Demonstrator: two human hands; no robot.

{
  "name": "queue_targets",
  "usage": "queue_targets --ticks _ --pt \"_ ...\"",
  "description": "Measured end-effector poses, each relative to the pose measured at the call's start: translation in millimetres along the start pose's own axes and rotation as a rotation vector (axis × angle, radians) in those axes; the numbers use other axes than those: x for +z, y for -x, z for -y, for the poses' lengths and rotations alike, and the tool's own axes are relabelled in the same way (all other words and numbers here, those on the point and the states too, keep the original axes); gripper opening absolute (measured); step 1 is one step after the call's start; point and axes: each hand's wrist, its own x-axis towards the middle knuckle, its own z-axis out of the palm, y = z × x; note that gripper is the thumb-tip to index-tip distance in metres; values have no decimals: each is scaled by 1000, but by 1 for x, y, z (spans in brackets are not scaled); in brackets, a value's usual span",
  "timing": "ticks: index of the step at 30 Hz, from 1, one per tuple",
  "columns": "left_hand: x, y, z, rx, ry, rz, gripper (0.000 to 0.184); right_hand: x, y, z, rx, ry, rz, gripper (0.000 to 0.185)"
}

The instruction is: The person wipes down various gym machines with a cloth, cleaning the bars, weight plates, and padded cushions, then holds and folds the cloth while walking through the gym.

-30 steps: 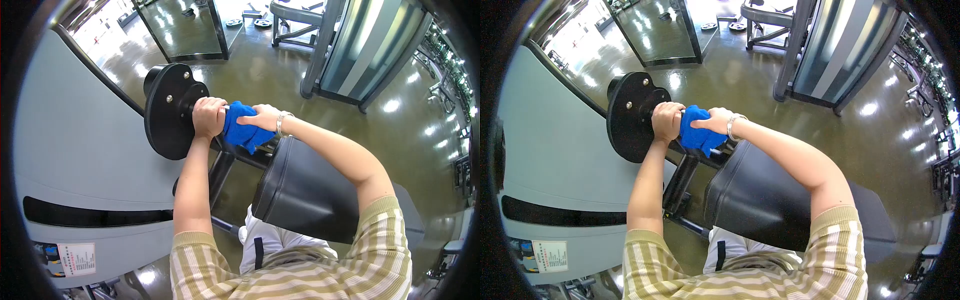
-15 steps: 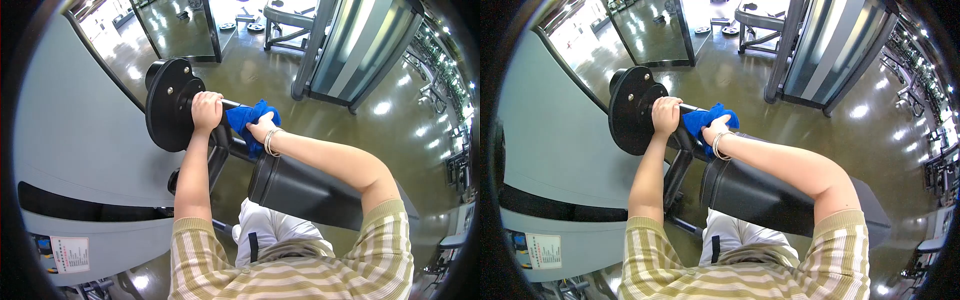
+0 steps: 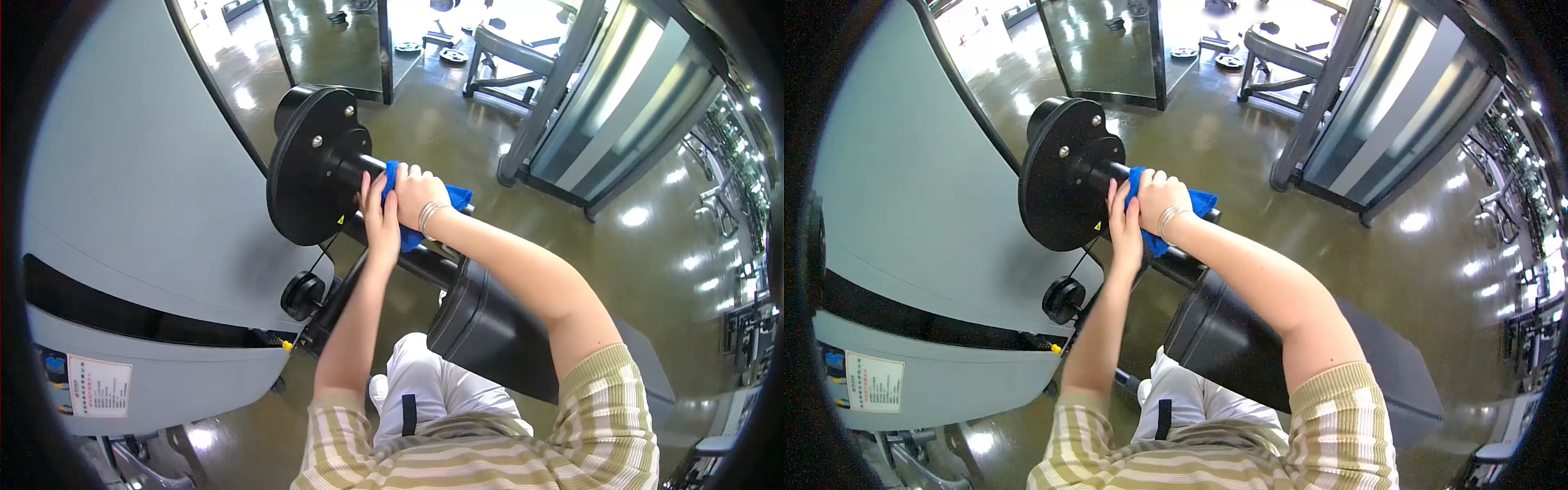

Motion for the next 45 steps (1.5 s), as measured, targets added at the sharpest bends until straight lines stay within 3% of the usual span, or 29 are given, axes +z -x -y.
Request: queue_targets --ticks 3,7,9,11,15,17,19,21,23,25,27,29,31,33,34,35,38,41,42,45 --pt "-1 25 -21 -180 255 -139 43 1 -18 14 -71 79 24 55" --pt "-1 22 -2 -347 255 -323 48 -2 -46 30 -71 -18 125 62" --pt "-9 13 8 -615 379 -429 50 8 -59 33 -57 -73 151 59" --pt "-18 15 12 -590 259 -442 51 10 -61 34 35 -120 137 59" --pt "-16 10 -12 -692 576 -434 59 -4 -41 25 -38 -135 236 82" --pt "-10 -3 -7 -545 846 -241 71 -15 -28 24 -78 -92 229 87" --pt "-1 -13 -21 -582 836 -260 83 -34 -24 19 -98 -181 407 80" --pt "14 -23 4 -581 691 -383 87 -54 -26 -1 -174 -491 483 49" --pt "15 -28 15 -603 600 -455 85 -63 -27 -12 -82 -619 291 39" --pt "9 -30 20 -709 625 -408 83 -53 -28 -17 -30 -627 231 42" --pt "14 -17 47 -585 537 -419 76 -27 -30 -20 27 -572 156 53" --pt "15 2 67 -497 392 -314 65 -20 -26 -13 98 -575 283 66" --pt "25 33 117 -331 56 -241 51 -22 -21 1 114 -349 271 70" --pt "19 46 119 -78 -208 -170 57 -23 -22 2 116 -310 276 73" --pt "15 49 125 -102 -244 -126 68 -21 -22 -1 134 -373 277 74" --pt "10 47 115 -106 -243 -124 68 -21 -24 -3 152 -437 275 75" --pt "2 40 106 -182 34 -72 83 -27 -21 5 83 -259 278 79" --pt "12 19 85 -177 39 -134 88 -23 -22 6 88 -209 262 76" --pt "14 16 86 -293 -53 -144 92 -22 -20 6 89 -193 244 73" --pt "17 23 91 -188 -83 -217 92 -20 -20 7 81 -176 242 72"
